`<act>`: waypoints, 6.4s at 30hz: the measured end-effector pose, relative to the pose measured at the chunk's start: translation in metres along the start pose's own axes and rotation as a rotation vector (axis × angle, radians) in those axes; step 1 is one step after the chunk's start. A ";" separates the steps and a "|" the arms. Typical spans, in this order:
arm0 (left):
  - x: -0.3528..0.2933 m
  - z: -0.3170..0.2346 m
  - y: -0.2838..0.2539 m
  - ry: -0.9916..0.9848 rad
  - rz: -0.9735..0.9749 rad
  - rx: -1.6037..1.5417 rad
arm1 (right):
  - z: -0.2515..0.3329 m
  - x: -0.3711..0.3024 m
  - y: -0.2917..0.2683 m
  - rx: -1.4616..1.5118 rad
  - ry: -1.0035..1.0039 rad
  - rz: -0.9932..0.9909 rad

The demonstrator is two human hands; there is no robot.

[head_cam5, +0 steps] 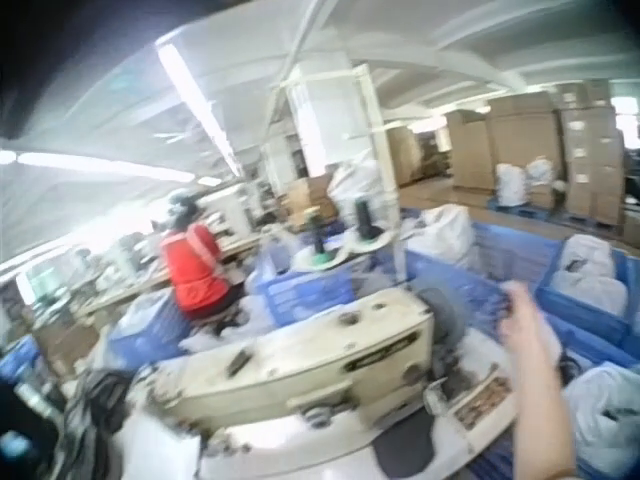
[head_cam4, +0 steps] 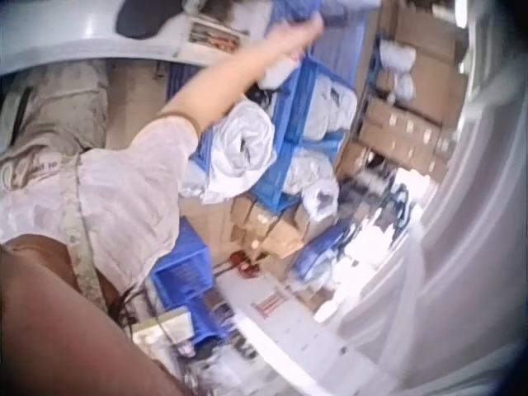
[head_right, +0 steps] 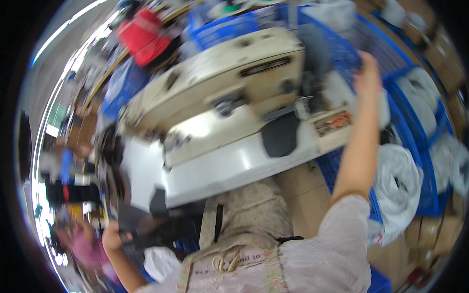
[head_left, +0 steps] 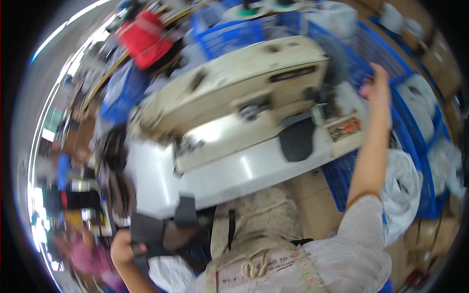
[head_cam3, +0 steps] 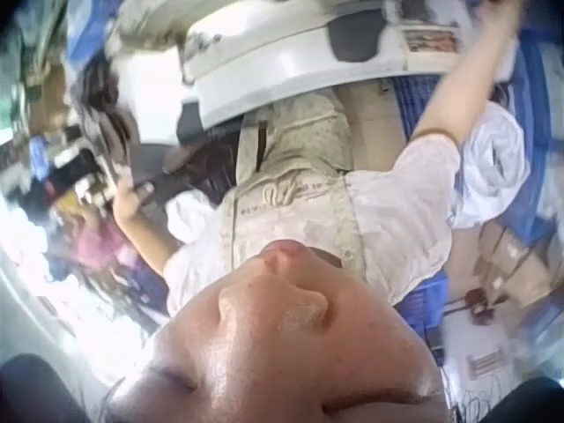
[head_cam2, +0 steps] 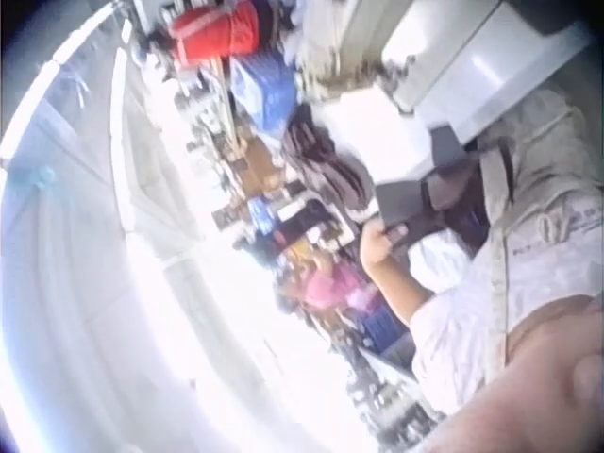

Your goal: The recorder uses a heavy-duty sewing machine to stitch together components of a leather or synthetic shoe upper, then uses a small nipper tool to adjust thread tension on the machine pulley before resuming.

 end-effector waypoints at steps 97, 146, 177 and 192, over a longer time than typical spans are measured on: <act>0.227 0.041 0.084 0.497 -0.345 0.686 | -0.101 -0.485 0.333 -1.219 -0.921 0.871; 0.244 0.036 0.068 0.580 -0.363 0.631 | -0.113 -0.476 0.358 -1.255 -0.915 0.846; 0.248 0.035 0.069 0.521 -0.311 0.600 | -0.110 -0.474 0.360 -1.230 -0.899 0.855; 0.251 0.033 0.072 0.532 -0.286 0.616 | -0.108 -0.473 0.359 -1.229 -0.907 0.830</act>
Point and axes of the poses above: each hand's wrist, its own x-axis towards the middle knuckle, its own y-axis out of the palm, z = x × y, the point moved 10 cm from there along x, towards the middle knuckle, and after that the axes turned 10 degrees about -x, right-handed, at the moved point
